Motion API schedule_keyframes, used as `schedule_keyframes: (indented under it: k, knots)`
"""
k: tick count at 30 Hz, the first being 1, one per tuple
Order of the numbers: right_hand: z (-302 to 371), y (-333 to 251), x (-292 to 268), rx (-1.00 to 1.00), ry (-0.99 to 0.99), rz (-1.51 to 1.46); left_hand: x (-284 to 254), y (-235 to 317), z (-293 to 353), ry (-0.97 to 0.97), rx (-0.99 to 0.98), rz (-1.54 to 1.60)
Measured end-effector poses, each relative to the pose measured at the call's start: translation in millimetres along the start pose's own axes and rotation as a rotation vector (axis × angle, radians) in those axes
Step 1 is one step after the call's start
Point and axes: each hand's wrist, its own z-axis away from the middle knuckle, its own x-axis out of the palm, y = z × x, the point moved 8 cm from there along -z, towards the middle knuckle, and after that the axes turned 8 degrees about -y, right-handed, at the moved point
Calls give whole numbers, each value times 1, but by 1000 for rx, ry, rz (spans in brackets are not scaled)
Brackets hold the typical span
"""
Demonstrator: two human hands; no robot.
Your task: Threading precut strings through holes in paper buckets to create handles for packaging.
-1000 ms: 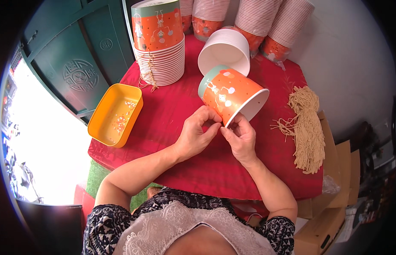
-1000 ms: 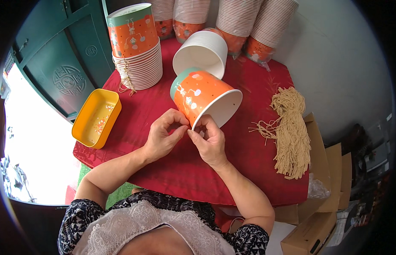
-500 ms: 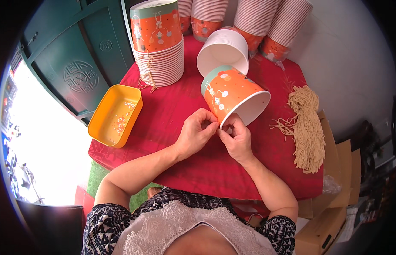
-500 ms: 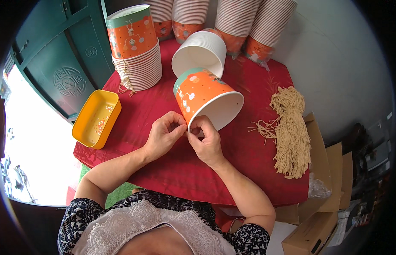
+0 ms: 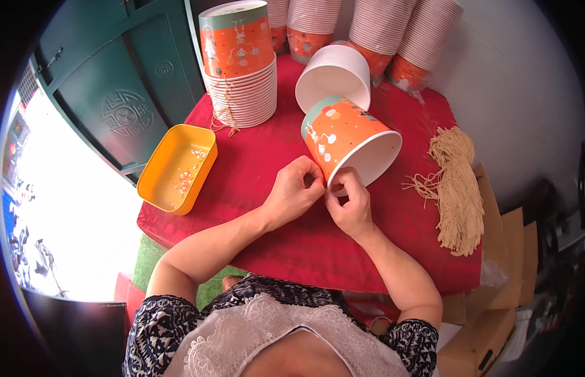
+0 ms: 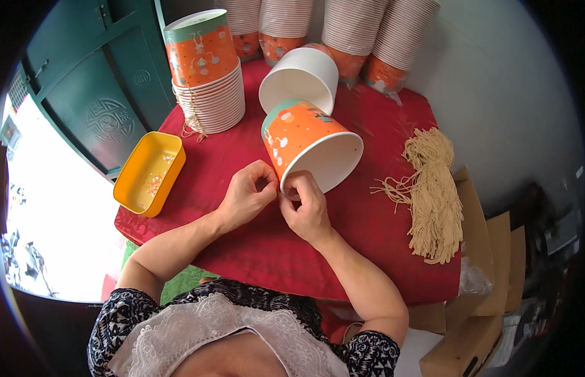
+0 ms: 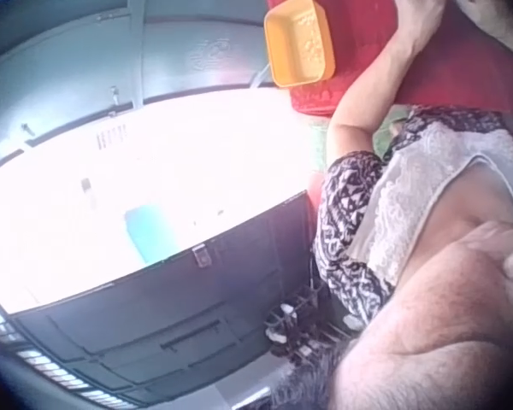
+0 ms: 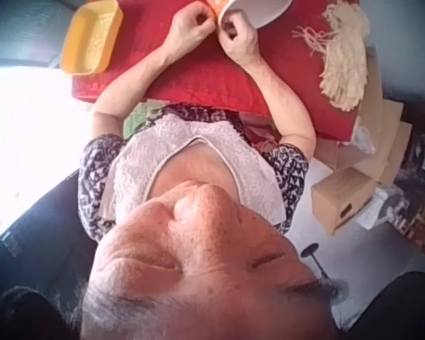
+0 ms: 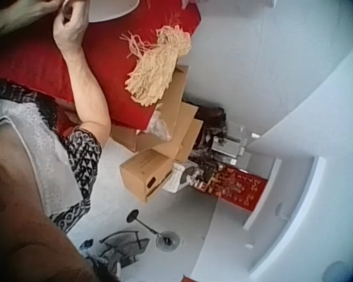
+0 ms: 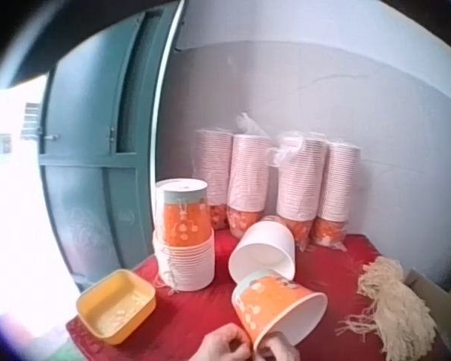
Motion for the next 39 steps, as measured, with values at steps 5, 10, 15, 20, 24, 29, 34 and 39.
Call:
schedule_keyframes:
  k: [5, 10, 15, 20, 24, 29, 34, 39]
  knots:
    - [4, -8, -7, -107, 72, 164, -45, 32, 1, 74, 105, -29]
    - [1, -23, -32, -209, 145, 360, -127, 77, 24, 186, 104, -437]
    - [-11, -59, -45, -401, 177, 611, -202, 50, 65, 288, -115, -860]
    - [-11, -83, -37, -498, 64, 680, -222, 11, 83, 167, -234, -1025]
    - [-9, -87, -36, -526, 62, 663, -221, -3, 81, 90, -271, -1090]
    - [-15, -89, -68, -474, 90, 585, -212, 18, 70, 64, -171, -1078]
    - [-3, -26, -119, -184, -68, 712, -201, 66, 69, 245, 103, -947]
    - [34, 34, -166, 53, -245, 836, -187, 90, 69, 239, 156, -895]
